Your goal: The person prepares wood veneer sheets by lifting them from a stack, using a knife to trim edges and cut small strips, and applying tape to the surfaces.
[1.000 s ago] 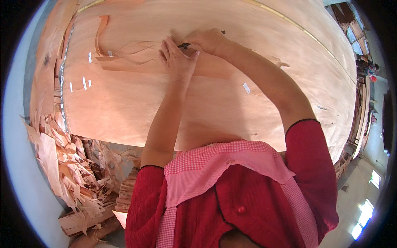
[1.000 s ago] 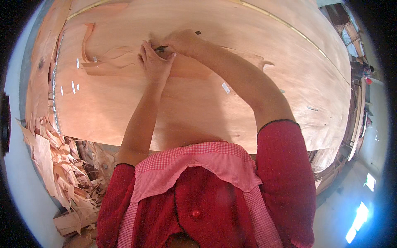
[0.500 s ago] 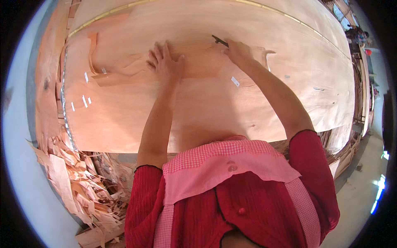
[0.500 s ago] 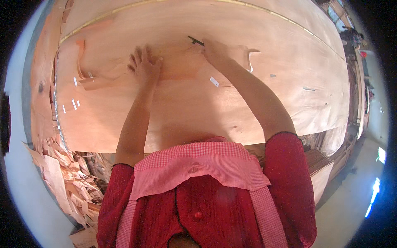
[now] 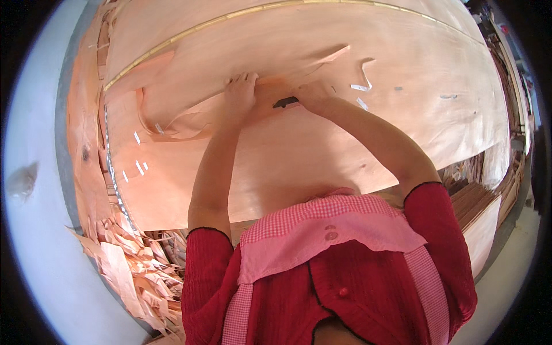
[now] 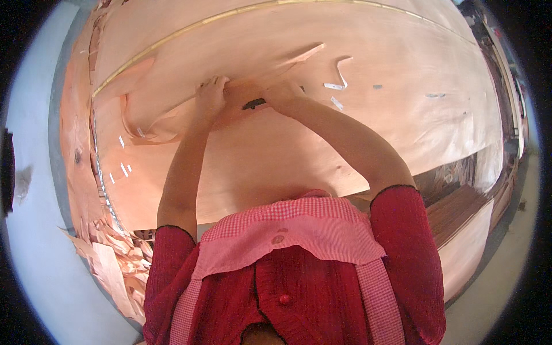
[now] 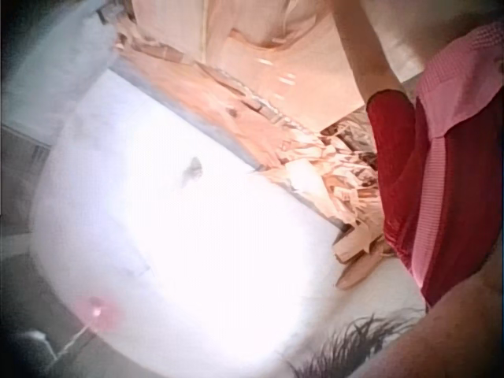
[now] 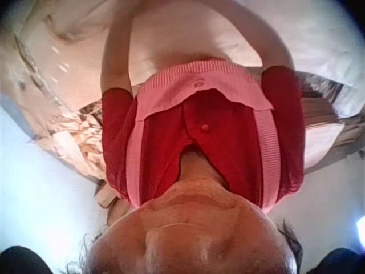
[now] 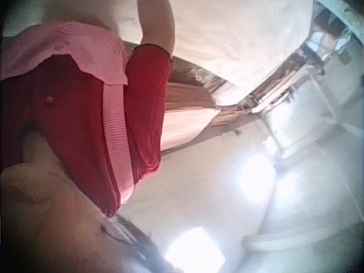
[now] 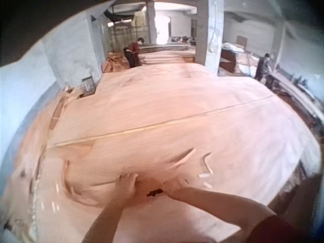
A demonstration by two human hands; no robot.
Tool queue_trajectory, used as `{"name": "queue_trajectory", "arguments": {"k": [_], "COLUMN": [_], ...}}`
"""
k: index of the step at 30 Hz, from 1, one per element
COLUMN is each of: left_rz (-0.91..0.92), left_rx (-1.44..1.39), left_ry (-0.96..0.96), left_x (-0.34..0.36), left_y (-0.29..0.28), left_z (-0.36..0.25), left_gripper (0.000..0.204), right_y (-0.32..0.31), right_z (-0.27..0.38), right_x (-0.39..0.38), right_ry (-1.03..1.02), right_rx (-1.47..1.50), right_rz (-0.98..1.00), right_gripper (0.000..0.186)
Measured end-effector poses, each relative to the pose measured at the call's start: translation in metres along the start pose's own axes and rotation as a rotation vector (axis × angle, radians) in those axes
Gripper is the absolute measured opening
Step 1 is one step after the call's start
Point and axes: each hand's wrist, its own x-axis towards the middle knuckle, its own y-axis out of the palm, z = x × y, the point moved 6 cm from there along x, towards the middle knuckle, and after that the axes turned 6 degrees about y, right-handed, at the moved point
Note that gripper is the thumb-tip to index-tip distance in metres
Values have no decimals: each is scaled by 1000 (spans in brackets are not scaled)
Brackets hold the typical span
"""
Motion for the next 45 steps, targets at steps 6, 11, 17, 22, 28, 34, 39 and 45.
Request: {"name": "queue_trajectory", "arguments": {"k": [6,11,17,22,28,34,39,45], "left_rz": [483,670,253,-4,-76,-133,-9,55], "left_rx": [-200,-472,-49,59,144,55,-53,-111], "left_ry": [-104,-305,-62,-99,-89,-54,-11,63], "left_x": [21,15,-11,-27,-32,-32,-31,-15], "left_y": [-5,-10,-8,2,4,-5,23,4], "left_z": [-3,18,-20,-37,-44,-48,-34,-43], "left_gripper": [15,25,26,27,26,29,35,40], "right_y": [-2,11,-37,-19,9,-8,-13,48], "right_z": [23,55,-88,-181,-228,-139,-4,-10], "right_x": [-24,-81,-79,-68,-49,-24,0,5], "right_ry": [4,-221,282,624,1012,463,294,580], "right_rx": [-339,-90,342,215,327,880,1586,1772], "right_rz": [-79,-25,-348,-515,-294,-387,7,192], "right_gripper": [16,19,29,28,50,22,12,16]}}
